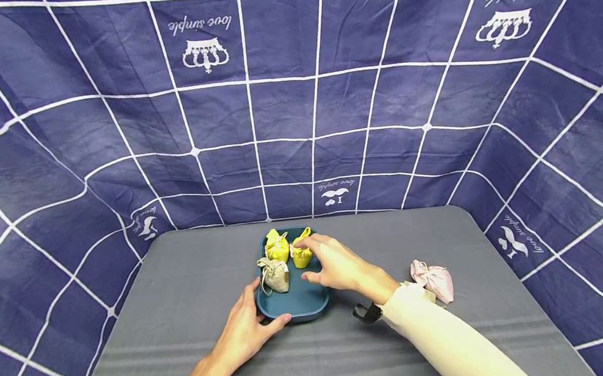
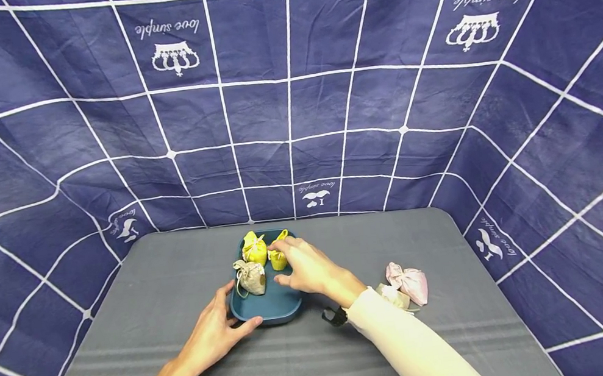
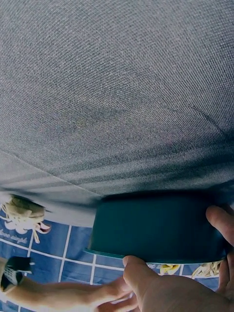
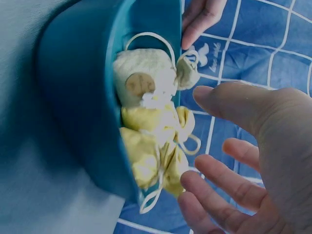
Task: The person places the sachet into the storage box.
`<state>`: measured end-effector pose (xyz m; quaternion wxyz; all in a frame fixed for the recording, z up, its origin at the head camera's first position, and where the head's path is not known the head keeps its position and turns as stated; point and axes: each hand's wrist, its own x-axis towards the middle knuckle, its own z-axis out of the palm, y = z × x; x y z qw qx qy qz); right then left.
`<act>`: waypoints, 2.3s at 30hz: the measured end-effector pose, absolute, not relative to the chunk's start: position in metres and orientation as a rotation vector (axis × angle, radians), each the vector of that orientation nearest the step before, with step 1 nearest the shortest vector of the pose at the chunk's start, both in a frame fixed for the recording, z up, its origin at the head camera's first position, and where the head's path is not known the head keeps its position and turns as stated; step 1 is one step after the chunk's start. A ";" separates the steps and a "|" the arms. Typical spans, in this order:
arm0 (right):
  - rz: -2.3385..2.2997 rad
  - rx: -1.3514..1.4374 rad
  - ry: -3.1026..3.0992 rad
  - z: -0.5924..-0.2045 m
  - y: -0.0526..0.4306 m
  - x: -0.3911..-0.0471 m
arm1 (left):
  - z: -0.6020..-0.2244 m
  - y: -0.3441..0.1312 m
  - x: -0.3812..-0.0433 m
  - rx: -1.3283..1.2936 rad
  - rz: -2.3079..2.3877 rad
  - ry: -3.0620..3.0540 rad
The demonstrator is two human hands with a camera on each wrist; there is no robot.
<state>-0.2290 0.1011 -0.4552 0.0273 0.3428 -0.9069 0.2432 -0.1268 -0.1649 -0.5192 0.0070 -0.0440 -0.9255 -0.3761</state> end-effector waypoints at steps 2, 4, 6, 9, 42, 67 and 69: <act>0.730 1.027 -2.808 -0.456 0.110 -0.226 | -0.519 -0.165 -0.127 -0.142 -1.175 -2.897; 0.726 0.992 -2.816 -0.457 0.119 -0.222 | -0.519 -0.166 -0.127 -0.143 -1.172 -2.899; 0.723 0.959 -2.827 -0.458 0.127 -0.219 | -0.519 -0.167 -0.127 -0.141 -1.162 -2.901; 0.741 0.921 -2.825 -0.459 0.139 -0.215 | -0.521 -0.167 -0.127 -0.143 -1.152 -2.900; 0.737 0.644 -2.724 -0.483 0.282 -0.189 | -0.521 -0.167 -0.130 -0.148 -1.200 -2.895; 0.702 0.773 -2.771 -0.502 0.371 -0.175 | -0.522 -0.167 -0.131 -0.163 -1.200 -2.870; 0.680 0.816 -2.770 -0.507 0.373 -0.175 | -0.522 -0.166 -0.131 -0.170 -1.191 -2.875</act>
